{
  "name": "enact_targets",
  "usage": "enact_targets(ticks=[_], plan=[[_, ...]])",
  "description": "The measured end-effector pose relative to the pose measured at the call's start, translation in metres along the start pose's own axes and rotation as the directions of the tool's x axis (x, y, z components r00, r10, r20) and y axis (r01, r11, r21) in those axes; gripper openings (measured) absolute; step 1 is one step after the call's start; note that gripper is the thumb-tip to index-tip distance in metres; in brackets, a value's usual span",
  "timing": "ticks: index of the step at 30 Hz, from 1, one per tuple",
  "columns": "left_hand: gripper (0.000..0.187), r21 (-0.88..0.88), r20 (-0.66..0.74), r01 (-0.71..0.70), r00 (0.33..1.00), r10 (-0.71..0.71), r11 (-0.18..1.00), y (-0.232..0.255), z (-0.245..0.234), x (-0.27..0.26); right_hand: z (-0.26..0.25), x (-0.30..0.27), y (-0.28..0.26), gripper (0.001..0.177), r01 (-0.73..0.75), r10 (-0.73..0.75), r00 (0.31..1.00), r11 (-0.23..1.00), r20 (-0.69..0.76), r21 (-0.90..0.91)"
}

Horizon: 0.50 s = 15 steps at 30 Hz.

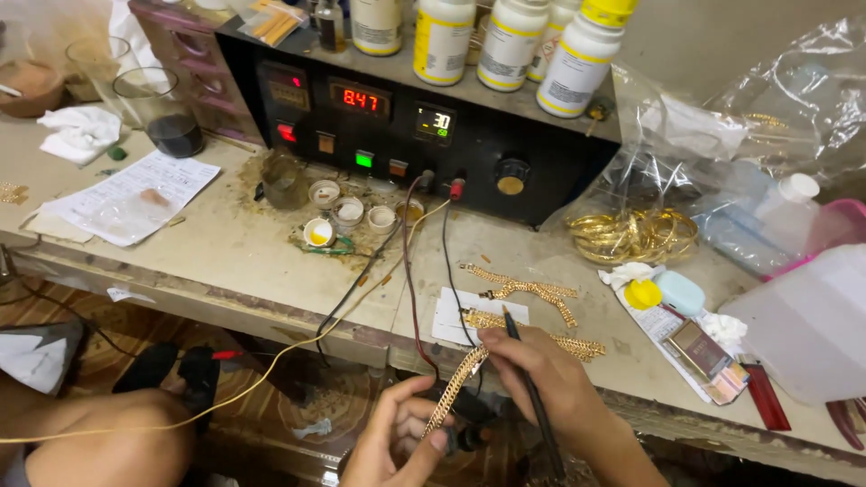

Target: A person uses a handheld electrical tool to work on a gold chain at a jewelry workbench.

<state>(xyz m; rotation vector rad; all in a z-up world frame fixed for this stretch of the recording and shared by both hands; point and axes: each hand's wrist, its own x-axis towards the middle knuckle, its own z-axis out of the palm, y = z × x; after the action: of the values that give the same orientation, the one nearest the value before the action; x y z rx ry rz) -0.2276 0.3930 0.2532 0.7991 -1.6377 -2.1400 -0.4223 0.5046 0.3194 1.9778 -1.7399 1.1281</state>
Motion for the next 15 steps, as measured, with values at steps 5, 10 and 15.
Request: enact_targets(ticks=[5, 10, 15], plan=[[0.058, 0.023, -0.042, 0.138, 0.99, -0.137, 0.99, 0.001, -0.01, -0.003, 0.005, -0.001, 0.007, 0.045, -0.057, 0.052, 0.984, 0.998, 0.169, 0.025], [0.059, 0.034, 0.005, 0.123, 0.992, -0.123, 0.992, -0.003, -0.013, -0.004, 0.009, -0.004, 0.011, 0.044, -0.075, 0.063, 0.98, 0.996, 0.189, 0.057], [0.059, 0.077, -0.042, 0.198, 0.98, -0.195, 0.977, -0.025, -0.006, -0.005, 0.007, -0.013, 0.016, 0.046, -0.074, 0.05, 0.98, 0.991, 0.194, 0.115]])
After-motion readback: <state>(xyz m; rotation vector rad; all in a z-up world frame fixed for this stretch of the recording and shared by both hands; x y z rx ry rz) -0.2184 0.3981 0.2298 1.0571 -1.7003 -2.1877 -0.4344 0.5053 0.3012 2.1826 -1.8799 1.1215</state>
